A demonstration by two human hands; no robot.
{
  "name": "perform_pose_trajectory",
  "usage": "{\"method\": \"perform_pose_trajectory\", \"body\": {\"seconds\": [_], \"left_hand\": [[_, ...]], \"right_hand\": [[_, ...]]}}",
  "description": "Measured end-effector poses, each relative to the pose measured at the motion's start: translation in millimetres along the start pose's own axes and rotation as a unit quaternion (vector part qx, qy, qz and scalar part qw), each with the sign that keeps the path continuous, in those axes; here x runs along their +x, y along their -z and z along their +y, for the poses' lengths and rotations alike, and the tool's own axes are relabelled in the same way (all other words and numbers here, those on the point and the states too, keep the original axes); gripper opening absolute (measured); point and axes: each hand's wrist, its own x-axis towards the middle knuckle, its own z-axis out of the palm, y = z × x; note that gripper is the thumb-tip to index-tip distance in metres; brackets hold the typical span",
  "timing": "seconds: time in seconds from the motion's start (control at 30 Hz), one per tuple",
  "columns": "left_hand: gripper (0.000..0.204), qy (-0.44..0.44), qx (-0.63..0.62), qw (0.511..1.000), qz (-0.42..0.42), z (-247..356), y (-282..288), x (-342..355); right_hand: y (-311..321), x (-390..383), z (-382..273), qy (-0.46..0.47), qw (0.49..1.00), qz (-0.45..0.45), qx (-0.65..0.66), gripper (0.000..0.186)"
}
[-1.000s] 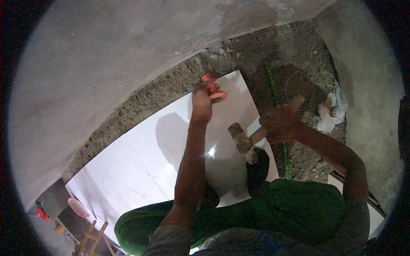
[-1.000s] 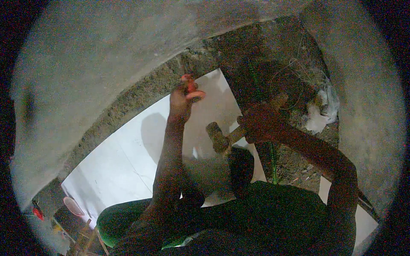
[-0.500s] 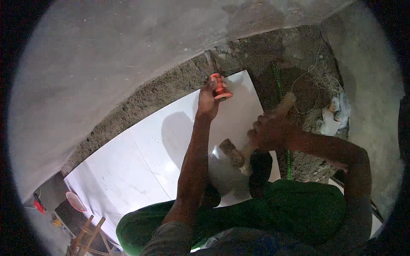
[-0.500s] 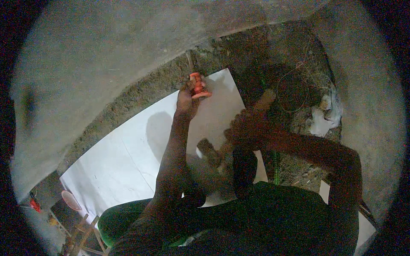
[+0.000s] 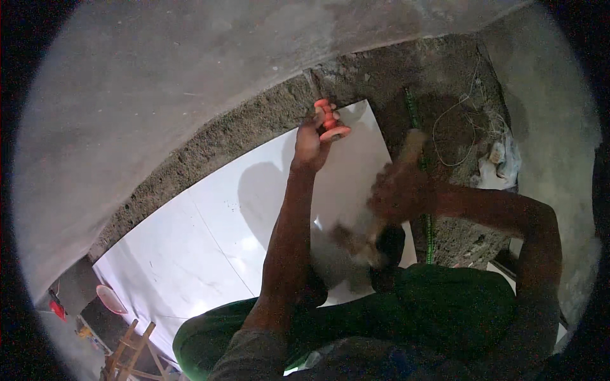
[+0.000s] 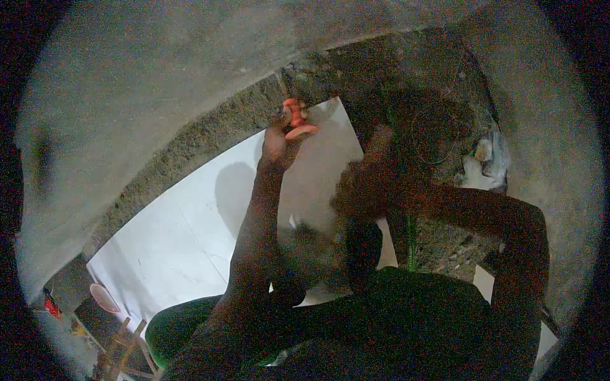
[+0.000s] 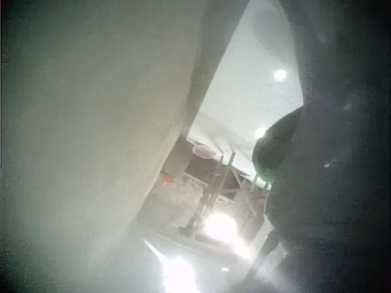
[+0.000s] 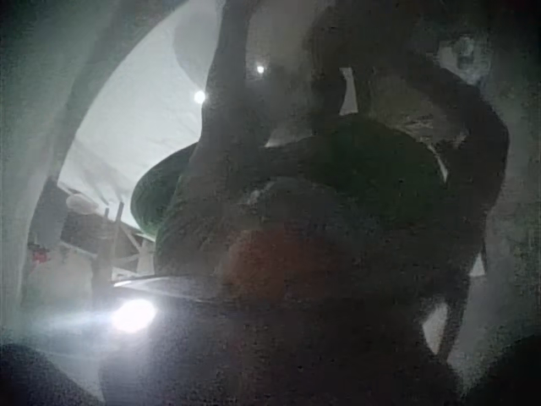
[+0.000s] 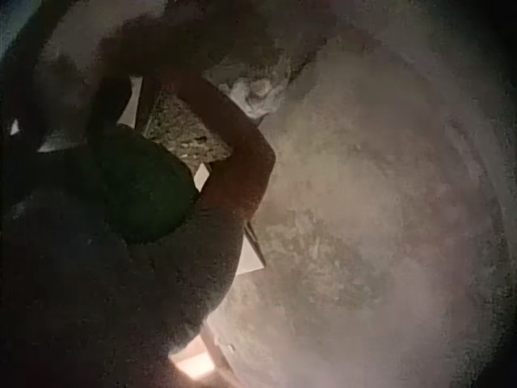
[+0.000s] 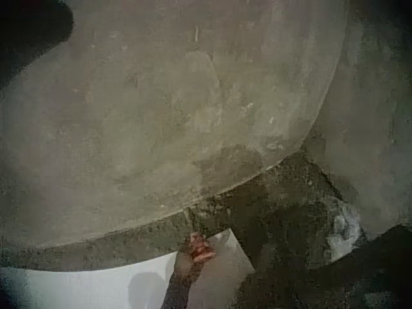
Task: The person measures the edge of a floor tile with a tape measure, marks a line along the cement edge using a small tool, and then uses a hammer and a chisel-like tool to chip away excess concrete from the wall joint.
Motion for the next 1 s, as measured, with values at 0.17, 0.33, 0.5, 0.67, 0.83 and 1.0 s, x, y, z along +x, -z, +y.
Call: {"method": "perform_pose_trajectory", "body": {"seconds": [0.17,0.33,0.5,0.67,0.83,1.0], "left_hand": [[0.038,-0.005,0.0,1.0,0.015,-5,2,8],[0.033,-0.05,-0.038,0.996,0.06,4,-9,10],[0.028,0.017,0.001,0.995,0.096,11,-15,7],[0.033,0.017,-0.069,0.991,0.114,30,-32,25],[0.044,0.046,-0.039,0.985,0.162,60,-42,17],[0.028,0.003,0.042,0.991,0.124,36,-30,-25]], "right_hand": [[-13,5,74,-0.178,0.984,0.016,-0.002,0.035],[-6,10,23,-0.045,0.998,0.052,0.004,0.035],[7,3,20,-0.043,0.997,0.058,0.01,0.037],[4,1,52,-0.175,0.984,-0.028,-0.007,0.042],[3,-7,2,-0.165,0.985,-0.023,0.033,0.048],[6,-3,-6,-0.083,0.991,-0.101,-0.032,0.049]]}}
